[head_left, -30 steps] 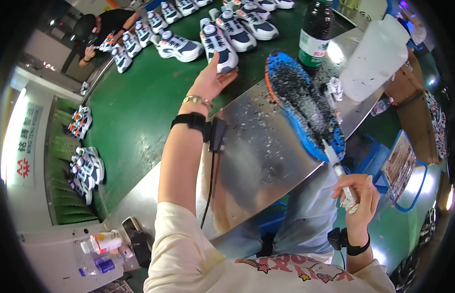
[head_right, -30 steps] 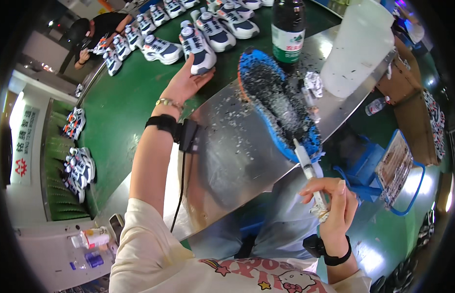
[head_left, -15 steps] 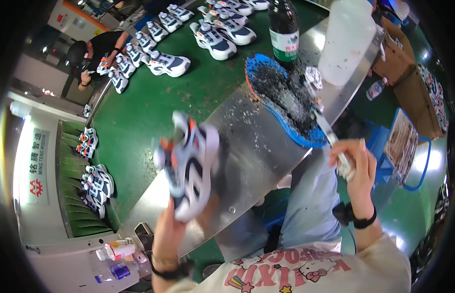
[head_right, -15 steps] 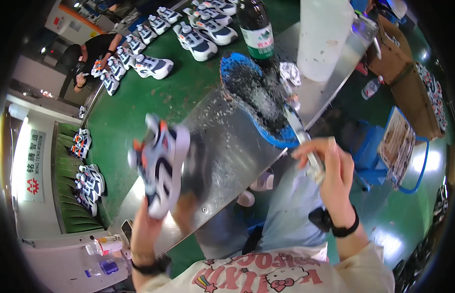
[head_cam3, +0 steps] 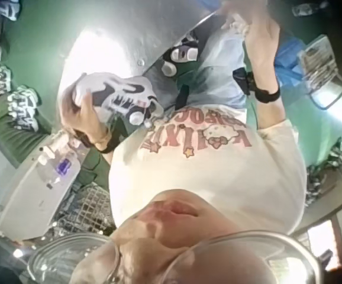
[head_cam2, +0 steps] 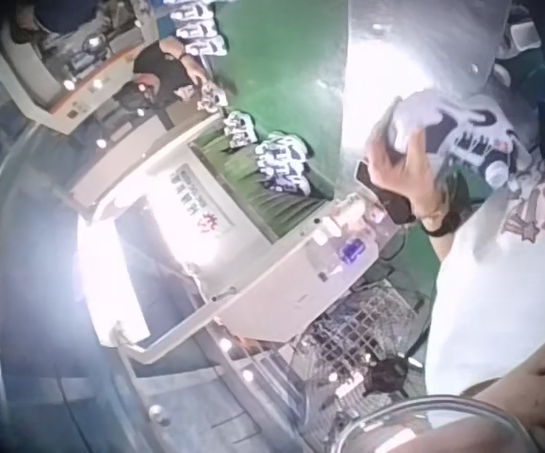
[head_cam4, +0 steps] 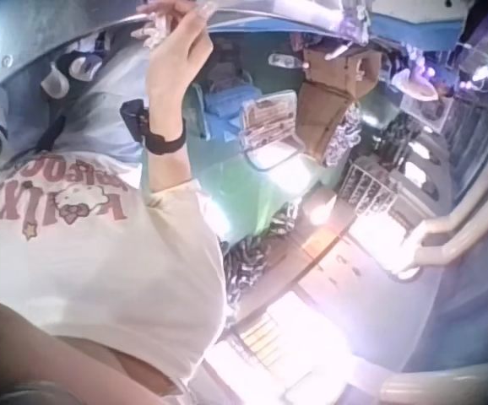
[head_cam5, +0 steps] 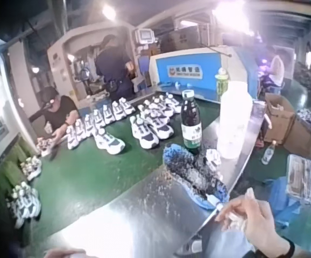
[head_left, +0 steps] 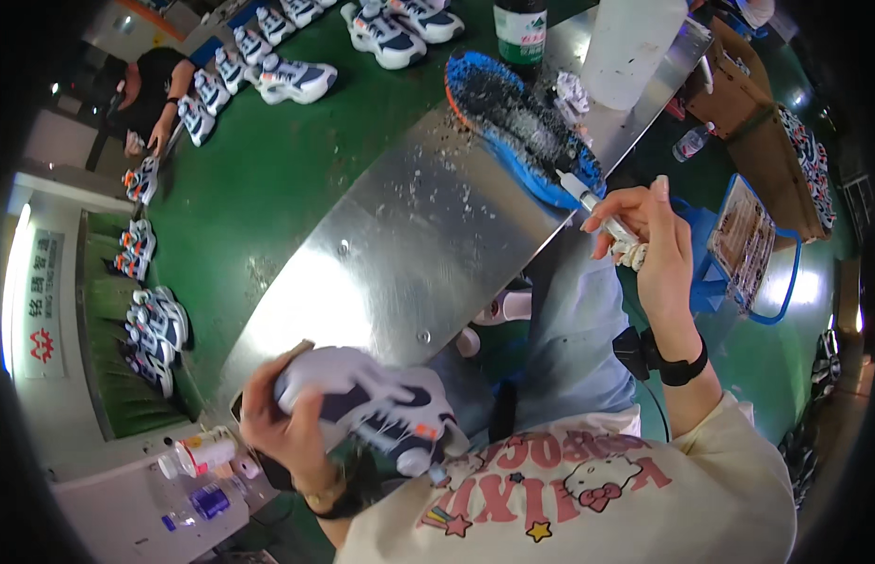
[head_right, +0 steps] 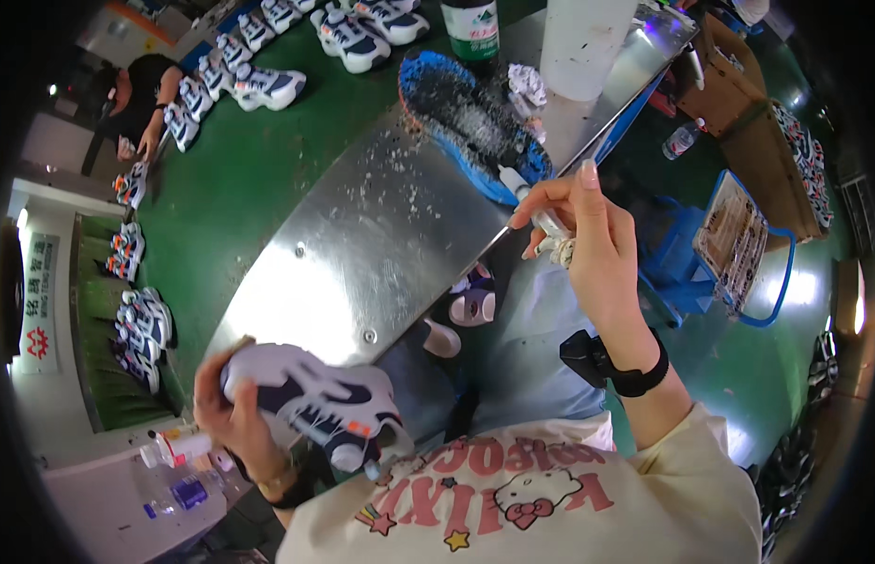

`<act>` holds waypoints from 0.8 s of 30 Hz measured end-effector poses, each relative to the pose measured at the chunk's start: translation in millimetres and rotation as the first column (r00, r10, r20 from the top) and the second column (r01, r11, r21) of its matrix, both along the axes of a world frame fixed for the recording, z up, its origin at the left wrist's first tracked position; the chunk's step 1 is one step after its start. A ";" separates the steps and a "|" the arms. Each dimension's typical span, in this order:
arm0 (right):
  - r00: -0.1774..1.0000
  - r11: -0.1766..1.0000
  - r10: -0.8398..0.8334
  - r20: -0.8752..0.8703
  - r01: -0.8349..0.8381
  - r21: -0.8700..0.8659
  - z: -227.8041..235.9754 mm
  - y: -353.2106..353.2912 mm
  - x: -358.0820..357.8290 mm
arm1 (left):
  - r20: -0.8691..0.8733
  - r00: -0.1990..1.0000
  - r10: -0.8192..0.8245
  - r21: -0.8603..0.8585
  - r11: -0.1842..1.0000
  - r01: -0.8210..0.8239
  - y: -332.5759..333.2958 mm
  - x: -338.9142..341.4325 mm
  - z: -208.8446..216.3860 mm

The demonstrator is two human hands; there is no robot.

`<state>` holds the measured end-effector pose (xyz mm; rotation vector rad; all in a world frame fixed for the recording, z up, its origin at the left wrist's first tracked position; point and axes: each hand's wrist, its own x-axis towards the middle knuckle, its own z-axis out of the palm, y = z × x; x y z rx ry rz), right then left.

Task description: Applying adhesive to shoe uppers and soles using a syringe and a brush.

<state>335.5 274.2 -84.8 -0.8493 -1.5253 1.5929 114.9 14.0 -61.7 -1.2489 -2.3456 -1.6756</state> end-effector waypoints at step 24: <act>0.536 0.741 0.663 -0.522 -0.571 0.355 39.9 -37.0 -25.9 | -0.397 0.713 -0.578 0.001 0.777 0.630 102.7 -23.5 39.6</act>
